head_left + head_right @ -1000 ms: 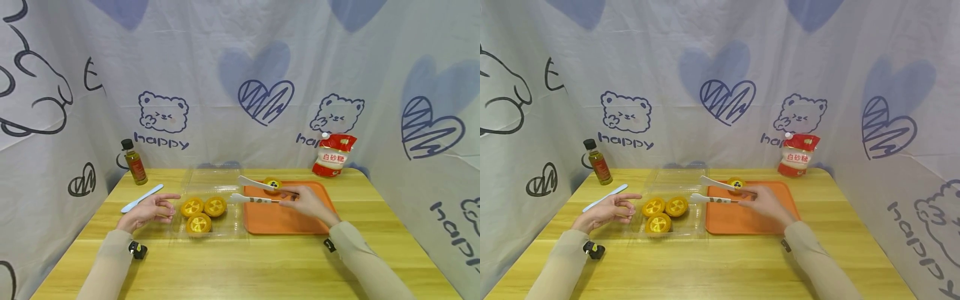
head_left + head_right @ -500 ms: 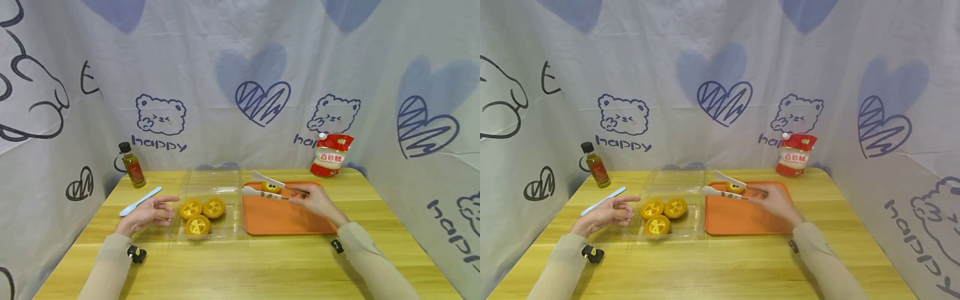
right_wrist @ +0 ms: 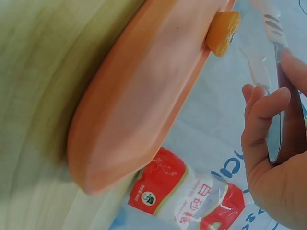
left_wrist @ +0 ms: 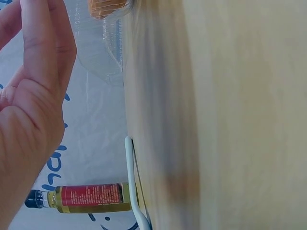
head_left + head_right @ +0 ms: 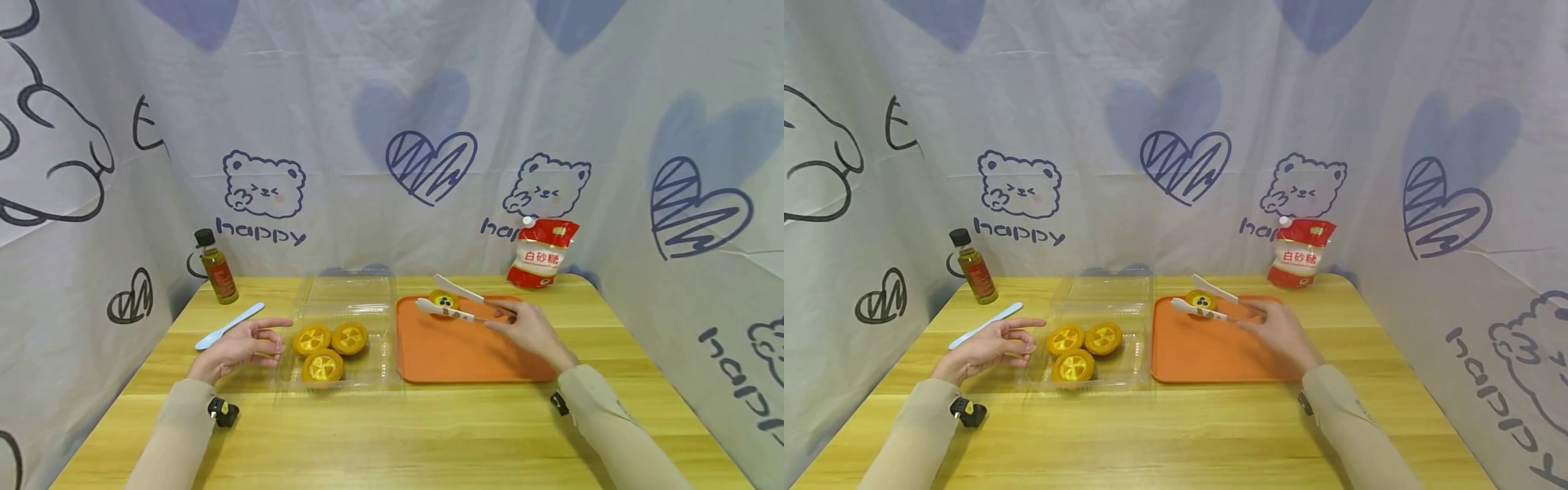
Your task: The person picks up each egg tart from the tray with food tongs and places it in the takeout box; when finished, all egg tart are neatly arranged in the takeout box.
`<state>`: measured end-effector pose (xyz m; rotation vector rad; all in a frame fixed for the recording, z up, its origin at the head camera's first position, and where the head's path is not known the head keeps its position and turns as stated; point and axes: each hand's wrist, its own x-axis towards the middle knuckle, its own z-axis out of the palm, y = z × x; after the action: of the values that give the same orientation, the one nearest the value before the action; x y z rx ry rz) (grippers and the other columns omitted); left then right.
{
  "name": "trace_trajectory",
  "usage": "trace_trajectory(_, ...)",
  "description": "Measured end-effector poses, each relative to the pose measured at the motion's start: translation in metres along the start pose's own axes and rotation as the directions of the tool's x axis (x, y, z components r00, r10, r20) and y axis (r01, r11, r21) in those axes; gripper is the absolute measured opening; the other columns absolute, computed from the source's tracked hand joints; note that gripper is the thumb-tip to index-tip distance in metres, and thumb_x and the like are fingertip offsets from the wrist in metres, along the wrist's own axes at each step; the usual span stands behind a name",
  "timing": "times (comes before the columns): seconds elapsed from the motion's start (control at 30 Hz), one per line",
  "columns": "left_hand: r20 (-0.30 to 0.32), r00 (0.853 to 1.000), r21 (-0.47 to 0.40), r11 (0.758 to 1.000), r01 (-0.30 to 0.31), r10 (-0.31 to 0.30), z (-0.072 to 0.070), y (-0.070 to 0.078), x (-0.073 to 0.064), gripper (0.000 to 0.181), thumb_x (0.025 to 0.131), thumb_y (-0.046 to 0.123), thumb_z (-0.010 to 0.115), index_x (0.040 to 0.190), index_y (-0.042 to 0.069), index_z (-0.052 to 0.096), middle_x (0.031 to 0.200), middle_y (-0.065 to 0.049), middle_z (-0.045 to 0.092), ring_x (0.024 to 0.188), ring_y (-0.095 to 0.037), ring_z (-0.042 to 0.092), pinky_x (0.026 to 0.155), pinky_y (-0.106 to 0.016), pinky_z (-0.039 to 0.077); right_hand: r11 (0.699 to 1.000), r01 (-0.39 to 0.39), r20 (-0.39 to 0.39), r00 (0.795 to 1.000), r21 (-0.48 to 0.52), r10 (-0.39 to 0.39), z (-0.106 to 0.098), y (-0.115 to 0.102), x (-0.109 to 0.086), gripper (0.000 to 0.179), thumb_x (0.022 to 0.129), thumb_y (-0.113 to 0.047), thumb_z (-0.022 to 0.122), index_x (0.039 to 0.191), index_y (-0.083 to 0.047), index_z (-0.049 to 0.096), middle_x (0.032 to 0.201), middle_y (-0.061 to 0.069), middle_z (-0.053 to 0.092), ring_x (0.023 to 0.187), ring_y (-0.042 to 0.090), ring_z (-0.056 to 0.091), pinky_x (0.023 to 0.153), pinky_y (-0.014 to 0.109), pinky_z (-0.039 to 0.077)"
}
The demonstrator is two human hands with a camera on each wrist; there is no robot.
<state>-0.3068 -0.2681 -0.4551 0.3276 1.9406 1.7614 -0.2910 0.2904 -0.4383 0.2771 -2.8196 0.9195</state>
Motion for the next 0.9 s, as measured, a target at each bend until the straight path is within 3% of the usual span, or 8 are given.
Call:
trace_trajectory(0.57, 0.002, 1.0, -0.008, 1.0, 0.003, -0.003, 0.0, 0.001, -0.001, 0.073, 0.09, 0.0, 0.066, 0.151, -0.005, 0.026, 0.095, -0.004, 0.066, 0.083, -0.023, 0.07, 0.076, -0.035, 0.062, 0.995, -0.049, -0.01, 0.999, -0.089, 0.048, 0.003, 0.01, 0.003, 0.052, 0.086, -0.039, 0.075, 0.13, -0.014, 0.065, 0.095, 0.004, 0.066, 0.075, 0.019, 0.051, 0.061, 0.028, 0.039)
trace_trajectory(0.9, -0.002, 1.0, -0.004, 1.0, 0.005, -0.005, 0.0, 0.001, 0.0, 0.072, 0.091, 0.0, 0.066, 0.151, -0.004, 0.026, 0.095, -0.004, 0.065, 0.083, -0.023, 0.07, 0.076, -0.035, 0.062, 0.991, -0.029, -0.005, 1.0, -0.131, 0.028, 0.0, 0.012, 0.001, 0.053, 0.085, -0.038, 0.075, 0.13, -0.011, 0.065, 0.092, 0.004, 0.065, 0.077, 0.02, 0.052, 0.064, 0.028, 0.041)
